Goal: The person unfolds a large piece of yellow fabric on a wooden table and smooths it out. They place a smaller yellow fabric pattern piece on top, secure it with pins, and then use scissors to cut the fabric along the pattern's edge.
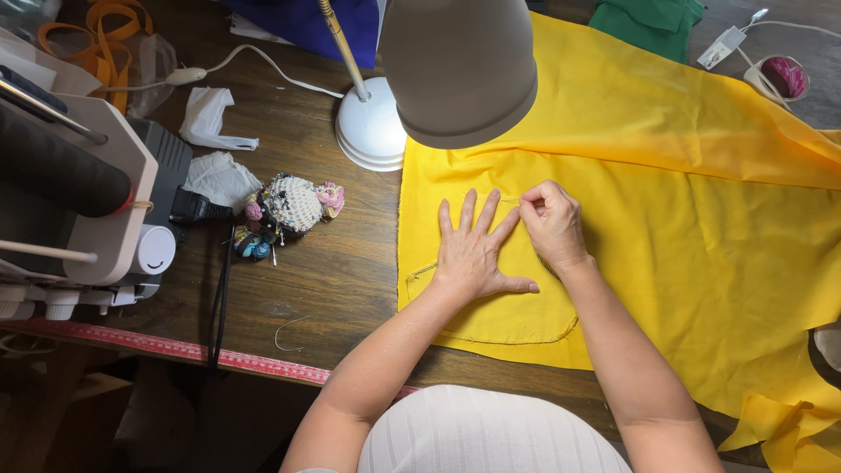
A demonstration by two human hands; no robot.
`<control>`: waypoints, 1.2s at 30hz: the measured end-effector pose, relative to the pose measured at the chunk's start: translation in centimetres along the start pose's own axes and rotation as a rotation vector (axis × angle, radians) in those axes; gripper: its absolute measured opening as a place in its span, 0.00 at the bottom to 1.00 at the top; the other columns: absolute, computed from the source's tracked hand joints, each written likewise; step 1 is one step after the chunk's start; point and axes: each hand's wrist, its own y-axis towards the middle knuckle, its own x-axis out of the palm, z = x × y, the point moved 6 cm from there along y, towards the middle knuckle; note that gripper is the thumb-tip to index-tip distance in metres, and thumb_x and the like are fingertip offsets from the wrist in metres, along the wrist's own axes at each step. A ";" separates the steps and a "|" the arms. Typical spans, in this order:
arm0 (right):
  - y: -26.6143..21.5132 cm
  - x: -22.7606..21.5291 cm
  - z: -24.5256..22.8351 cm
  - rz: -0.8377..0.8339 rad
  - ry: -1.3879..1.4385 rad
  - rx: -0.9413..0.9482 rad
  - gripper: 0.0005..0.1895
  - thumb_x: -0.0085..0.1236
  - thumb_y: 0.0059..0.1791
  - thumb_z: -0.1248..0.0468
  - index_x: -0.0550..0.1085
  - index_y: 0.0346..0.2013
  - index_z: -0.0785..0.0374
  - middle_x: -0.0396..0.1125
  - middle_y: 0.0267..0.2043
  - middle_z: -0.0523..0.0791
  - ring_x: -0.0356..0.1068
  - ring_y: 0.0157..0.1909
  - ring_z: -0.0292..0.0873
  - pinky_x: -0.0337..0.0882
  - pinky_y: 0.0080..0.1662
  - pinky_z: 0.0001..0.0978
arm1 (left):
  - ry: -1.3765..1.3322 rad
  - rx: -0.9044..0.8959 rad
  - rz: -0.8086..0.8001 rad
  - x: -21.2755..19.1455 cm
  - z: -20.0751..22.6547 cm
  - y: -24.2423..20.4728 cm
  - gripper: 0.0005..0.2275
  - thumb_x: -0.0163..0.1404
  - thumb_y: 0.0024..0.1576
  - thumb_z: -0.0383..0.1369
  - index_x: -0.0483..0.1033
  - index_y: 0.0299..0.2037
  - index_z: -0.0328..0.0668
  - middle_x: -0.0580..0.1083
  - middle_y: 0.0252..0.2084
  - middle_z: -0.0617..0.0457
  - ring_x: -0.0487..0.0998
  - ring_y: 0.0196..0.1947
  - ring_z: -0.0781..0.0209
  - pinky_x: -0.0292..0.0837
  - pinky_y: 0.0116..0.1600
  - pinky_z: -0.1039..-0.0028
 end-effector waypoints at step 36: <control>2.3 1.0 0.2 -0.507 -0.464 -0.134 0.05 0.53 0.52 0.69 0.75 0.33 0.59 0.66 0.35 0.49 0.73 0.43 0.58 0.74 0.46 0.47 | -0.064 -0.015 -0.016 0.4 -0.2 0.0 0.52 0.41 0.41 0.79 0.51 0.75 0.65 0.43 0.79 0.36 0.36 0.79 0.38 0.23 0.70 0.33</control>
